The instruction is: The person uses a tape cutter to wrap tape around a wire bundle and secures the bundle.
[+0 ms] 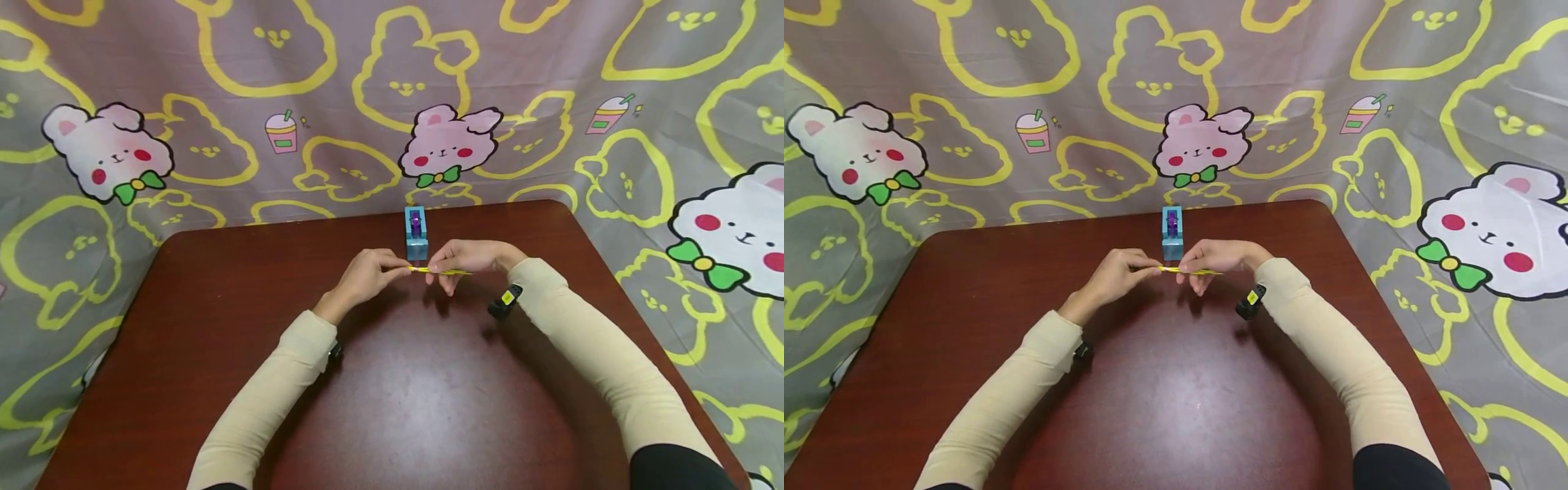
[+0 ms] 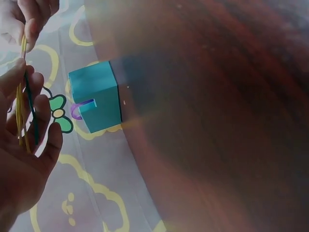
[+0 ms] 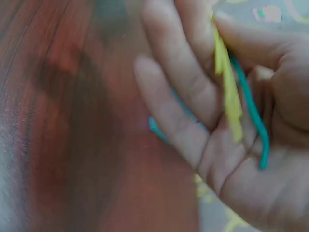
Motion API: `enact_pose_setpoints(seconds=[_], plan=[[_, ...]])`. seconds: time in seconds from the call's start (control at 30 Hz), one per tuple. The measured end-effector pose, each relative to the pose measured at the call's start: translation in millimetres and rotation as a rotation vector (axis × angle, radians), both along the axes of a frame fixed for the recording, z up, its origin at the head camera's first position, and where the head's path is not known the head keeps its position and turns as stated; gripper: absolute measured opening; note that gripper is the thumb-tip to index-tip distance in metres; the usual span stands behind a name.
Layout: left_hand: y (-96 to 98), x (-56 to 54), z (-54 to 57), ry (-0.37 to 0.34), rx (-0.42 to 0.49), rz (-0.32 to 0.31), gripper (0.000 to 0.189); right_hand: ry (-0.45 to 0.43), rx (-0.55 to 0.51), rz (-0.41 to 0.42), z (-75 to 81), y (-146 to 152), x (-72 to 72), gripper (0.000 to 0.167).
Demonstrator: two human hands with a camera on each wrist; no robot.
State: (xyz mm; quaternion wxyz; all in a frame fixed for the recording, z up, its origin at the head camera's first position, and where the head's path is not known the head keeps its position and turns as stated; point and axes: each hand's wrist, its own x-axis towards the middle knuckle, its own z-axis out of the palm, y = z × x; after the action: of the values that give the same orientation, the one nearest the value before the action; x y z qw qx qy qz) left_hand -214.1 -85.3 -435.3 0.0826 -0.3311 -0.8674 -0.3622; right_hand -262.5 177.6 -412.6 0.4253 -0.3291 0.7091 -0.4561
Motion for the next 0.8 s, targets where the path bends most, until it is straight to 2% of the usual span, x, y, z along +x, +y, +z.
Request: enact_pose_setpoints(seconds=[0.1,0.2,0.27,0.4,0.53,0.67,0.8], plan=[[1.1,-2.5,0.9,-0.031,0.023,-0.004,0.015,0.12,0.038,-0.012,12.7,-1.4,9.8,0.032],[1.8,-5.8,3.2,-0.101,0.044,-0.005,0.024,0.309,0.073,-0.016,19.8,-2.7,18.6,0.024],[2.0,-8.9,5.8,-0.173,0.058,0.0,0.032,0.466,0.11,-0.033,22.9,-3.7,24.4,0.02],[0.5,-17.3,10.3,-0.372,0.083,0.003,0.041,0.808,0.196,-0.066,23.6,-8.3,34.4,0.014],[-0.9,-28.0,10.4,-0.577,0.077,-0.042,0.049,1.11,0.219,-0.097,15.6,-11.6,41.4,0.01],[-2.1,-35.2,7.5,-0.756,0.091,-0.103,0.05,1.366,0.181,-0.133,-0.9,-9.8,45.4,0.011],[-3.6,-38.6,3.1,-0.861,0.106,-0.115,0.047,1.543,0.148,-0.143,-20.2,-6.4,48.0,0.016]])
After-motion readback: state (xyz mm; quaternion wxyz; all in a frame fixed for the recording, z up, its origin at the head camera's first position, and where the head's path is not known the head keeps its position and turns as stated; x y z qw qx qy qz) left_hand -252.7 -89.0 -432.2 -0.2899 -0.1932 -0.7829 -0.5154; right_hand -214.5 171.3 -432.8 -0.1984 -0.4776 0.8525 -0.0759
